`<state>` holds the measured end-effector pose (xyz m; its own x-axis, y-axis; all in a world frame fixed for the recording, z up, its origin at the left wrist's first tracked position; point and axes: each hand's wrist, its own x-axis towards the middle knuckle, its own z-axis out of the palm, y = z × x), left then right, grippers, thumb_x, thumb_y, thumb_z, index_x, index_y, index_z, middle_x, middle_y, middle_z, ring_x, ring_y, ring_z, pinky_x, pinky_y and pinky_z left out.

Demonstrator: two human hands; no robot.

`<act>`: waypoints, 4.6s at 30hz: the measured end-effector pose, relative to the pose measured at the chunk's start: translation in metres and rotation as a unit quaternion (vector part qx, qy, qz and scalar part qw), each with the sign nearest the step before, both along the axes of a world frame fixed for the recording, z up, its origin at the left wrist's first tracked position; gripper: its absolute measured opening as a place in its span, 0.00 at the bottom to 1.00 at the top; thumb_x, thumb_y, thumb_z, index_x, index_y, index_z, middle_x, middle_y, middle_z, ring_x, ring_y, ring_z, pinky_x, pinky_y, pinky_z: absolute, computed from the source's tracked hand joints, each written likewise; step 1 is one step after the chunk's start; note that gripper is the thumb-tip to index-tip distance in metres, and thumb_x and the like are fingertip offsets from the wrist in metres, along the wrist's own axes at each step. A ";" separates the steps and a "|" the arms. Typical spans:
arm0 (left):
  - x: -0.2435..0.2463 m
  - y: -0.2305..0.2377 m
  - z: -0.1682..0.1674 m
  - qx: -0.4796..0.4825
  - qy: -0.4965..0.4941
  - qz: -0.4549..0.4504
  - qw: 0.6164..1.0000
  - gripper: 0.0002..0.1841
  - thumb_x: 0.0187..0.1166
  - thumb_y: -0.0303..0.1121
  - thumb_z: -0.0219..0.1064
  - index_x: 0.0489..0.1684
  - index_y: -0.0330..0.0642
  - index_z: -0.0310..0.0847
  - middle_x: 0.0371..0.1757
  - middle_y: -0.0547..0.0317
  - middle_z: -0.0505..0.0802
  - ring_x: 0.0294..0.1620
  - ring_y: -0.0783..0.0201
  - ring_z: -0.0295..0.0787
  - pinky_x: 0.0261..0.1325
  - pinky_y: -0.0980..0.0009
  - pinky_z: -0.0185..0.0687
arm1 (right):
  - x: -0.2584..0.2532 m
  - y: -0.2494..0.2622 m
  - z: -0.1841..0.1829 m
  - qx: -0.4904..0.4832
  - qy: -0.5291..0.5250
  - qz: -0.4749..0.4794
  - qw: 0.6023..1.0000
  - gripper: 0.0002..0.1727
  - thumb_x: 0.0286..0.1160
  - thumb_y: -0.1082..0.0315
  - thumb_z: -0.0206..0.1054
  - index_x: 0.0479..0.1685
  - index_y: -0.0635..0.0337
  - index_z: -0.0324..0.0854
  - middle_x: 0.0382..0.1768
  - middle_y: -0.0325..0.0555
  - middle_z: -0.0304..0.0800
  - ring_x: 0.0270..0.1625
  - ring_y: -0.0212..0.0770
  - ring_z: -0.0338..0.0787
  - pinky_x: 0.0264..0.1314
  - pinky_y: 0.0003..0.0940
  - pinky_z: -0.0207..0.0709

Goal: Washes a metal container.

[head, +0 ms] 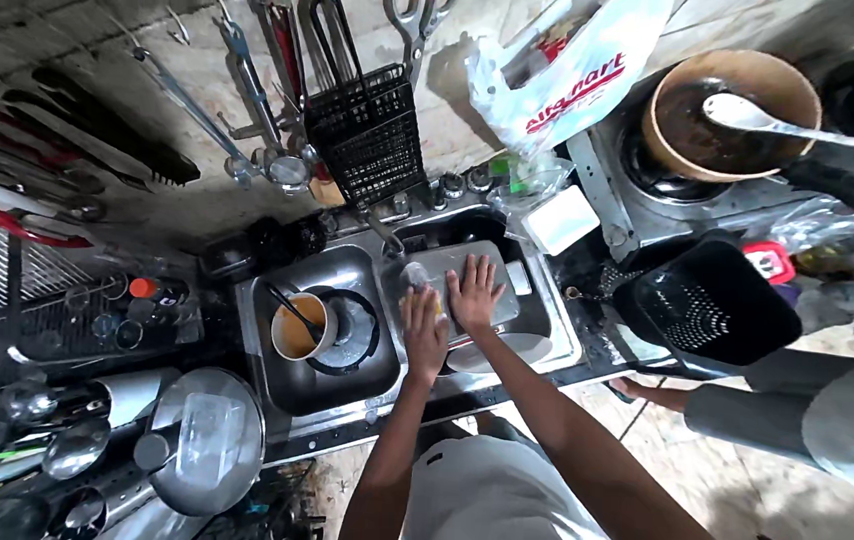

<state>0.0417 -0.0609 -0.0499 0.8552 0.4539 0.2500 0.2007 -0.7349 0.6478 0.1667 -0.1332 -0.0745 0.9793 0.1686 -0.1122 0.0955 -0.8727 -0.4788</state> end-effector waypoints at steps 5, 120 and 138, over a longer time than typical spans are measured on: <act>0.018 0.005 0.023 -0.055 0.012 0.084 0.995 0.21 0.88 0.41 0.52 0.74 0.54 0.83 0.82 0.44 0.75 0.83 0.41 0.65 0.82 0.39 0.59 | -0.010 -0.016 0.009 0.189 -0.010 0.113 0.975 0.37 0.91 0.36 0.39 0.90 0.45 0.67 0.94 0.40 0.58 0.97 0.44 0.49 0.96 0.69 0.28; -0.075 0.045 0.243 -0.369 -0.027 0.236 0.898 0.23 0.95 0.45 0.48 0.73 0.36 0.75 0.60 0.52 0.89 0.57 0.68 0.88 0.60 0.65 0.87 | -0.050 -0.117 0.101 0.710 0.404 -0.203 0.540 0.32 0.96 0.47 0.30 0.67 0.54 0.78 0.48 0.45 0.94 0.50 0.38 0.93 0.51 0.41 0.90; 0.005 -0.010 0.262 -0.458 -0.107 0.277 0.838 0.24 0.96 0.46 0.45 0.79 0.39 0.69 0.61 0.49 0.86 0.54 0.66 0.86 0.56 0.64 0.85 | -0.116 -0.075 0.178 0.345 -0.371 0.255 0.823 0.24 0.94 0.48 0.46 0.85 0.34 0.68 0.89 0.36 0.66 0.95 0.47 0.54 0.97 0.56 0.41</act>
<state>0.0464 -0.0707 0.2118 0.4297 0.8520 -0.2992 0.1530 0.2579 0.9540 0.0510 -0.2083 0.1031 0.5167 0.3517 0.7806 0.8554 -0.1735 -0.4880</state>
